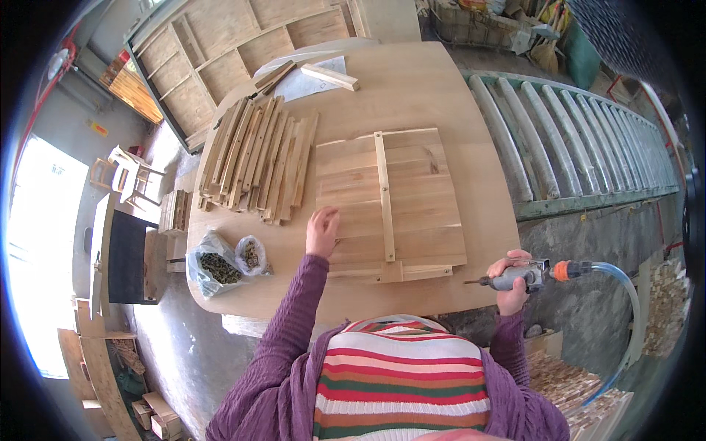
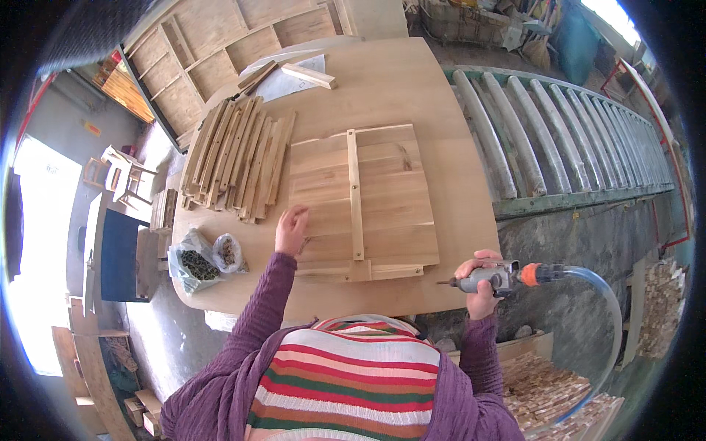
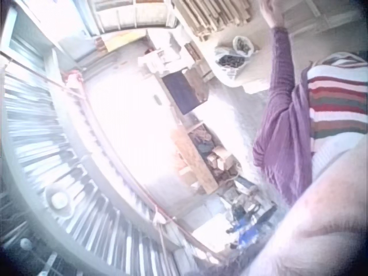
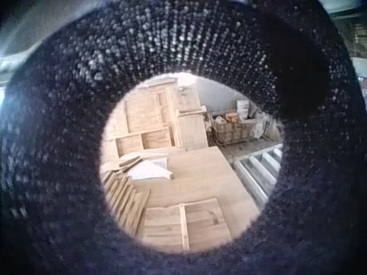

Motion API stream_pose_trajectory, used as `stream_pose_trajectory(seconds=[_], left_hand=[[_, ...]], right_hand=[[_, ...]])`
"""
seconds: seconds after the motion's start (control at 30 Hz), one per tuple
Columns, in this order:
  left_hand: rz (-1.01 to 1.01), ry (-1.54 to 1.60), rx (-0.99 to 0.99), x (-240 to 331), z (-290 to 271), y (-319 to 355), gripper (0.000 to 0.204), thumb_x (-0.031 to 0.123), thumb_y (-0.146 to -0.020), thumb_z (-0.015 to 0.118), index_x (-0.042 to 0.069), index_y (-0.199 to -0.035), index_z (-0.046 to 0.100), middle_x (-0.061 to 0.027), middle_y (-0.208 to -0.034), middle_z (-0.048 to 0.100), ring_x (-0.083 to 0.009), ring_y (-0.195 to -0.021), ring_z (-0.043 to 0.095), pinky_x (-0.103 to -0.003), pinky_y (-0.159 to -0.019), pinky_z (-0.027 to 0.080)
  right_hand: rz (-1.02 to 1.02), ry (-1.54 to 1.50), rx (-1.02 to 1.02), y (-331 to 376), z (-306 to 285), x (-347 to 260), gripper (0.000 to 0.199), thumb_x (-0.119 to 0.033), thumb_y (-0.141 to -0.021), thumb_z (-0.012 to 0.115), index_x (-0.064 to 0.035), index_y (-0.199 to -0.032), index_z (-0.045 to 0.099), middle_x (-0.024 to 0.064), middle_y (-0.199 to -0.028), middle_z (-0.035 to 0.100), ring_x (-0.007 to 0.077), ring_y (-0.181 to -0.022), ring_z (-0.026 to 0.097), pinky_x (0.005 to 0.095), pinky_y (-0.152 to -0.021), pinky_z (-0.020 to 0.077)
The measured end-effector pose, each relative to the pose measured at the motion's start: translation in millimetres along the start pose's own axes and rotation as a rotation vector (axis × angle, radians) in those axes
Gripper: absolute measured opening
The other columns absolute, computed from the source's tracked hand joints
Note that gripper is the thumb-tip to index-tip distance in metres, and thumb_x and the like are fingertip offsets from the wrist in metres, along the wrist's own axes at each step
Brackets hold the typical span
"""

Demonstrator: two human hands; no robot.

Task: The person assembles wooden crates by placing slats on a workbench, aligning them, and driving screws with a pneumatic drill. They stack completed crates and continue the process with additional slats and screws.

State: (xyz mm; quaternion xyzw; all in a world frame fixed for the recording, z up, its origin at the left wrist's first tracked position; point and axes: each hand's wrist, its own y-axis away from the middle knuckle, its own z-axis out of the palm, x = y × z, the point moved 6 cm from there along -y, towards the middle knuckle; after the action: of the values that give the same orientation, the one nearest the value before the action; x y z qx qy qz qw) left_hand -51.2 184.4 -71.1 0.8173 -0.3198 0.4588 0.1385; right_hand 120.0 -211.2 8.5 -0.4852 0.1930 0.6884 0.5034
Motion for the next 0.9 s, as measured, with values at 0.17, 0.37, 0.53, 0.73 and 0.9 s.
stream_pose_trajectory(seconds=[0.17, 0.37, 0.53, 0.73, 0.9], left_hand=[[0.169, -0.479, 0.128, 0, -23, 75, 0.04, 0.022, -0.081, 0.06, 0.005, -0.117, 0.053, -0.0162, -0.12, 0.051, -0.0332, -0.116, 0.04, -0.039, -0.095, 0.036], [0.097, -0.339, 0.098, -9, -25, 73, 0.047, 0.023, -0.08, 0.059, 0.003, -0.121, 0.048, -0.0184, -0.116, 0.053, -0.0353, -0.114, 0.042, -0.042, -0.1, 0.03], [0.045, -0.314, 0.079, -10, -22, 74, 0.044, 0.022, -0.08, 0.058, 0.005, -0.119, 0.05, -0.0181, -0.116, 0.053, -0.0331, -0.112, 0.045, -0.04, -0.097, 0.035], [0.115, -0.464, 0.135, 1, -18, 78, 0.04, 0.023, -0.08, 0.059, 0.009, -0.117, 0.052, -0.017, -0.12, 0.05, -0.0339, -0.112, 0.044, -0.041, -0.096, 0.036], [0.116, -0.385, 0.148, -4, -22, 75, 0.038, 0.023, -0.081, 0.059, 0.009, -0.115, 0.054, -0.0152, -0.117, 0.053, -0.0328, -0.11, 0.045, -0.041, -0.095, 0.036]], right_hand=[[0.231, -0.247, 0.178, 38, 8, 29, 0.043, -0.031, -0.086, 0.05, -0.0033, -0.118, 0.042, 0.0118, -0.079, 0.057, 0.0255, -0.08, 0.057, 0.0433, -0.076, 0.0463], [0.823, -0.274, 0.129, 96, 21, 76, 0.047, -0.045, -0.091, 0.041, -0.0113, -0.123, 0.041, 0.0159, -0.104, 0.059, 0.0277, -0.093, 0.061, 0.0448, -0.075, 0.0534], [1.106, -0.396, 0.274, 129, 26, 101, 0.056, -0.054, -0.09, 0.04, -0.0053, -0.115, 0.051, 0.016, -0.104, 0.06, 0.0264, -0.091, 0.062, 0.04, -0.079, 0.0517], [1.256, -0.314, 0.194, 135, 29, 119, 0.067, -0.063, -0.083, 0.045, -0.001, -0.108, 0.054, 0.0158, -0.091, 0.064, 0.0244, -0.08, 0.064, 0.0348, -0.071, 0.0527], [1.316, -0.18, 0.139, 134, 36, 127, 0.067, -0.064, -0.08, 0.049, -0.0015, -0.103, 0.054, 0.0135, -0.081, 0.064, 0.0217, -0.071, 0.064, 0.0327, -0.062, 0.0532]])
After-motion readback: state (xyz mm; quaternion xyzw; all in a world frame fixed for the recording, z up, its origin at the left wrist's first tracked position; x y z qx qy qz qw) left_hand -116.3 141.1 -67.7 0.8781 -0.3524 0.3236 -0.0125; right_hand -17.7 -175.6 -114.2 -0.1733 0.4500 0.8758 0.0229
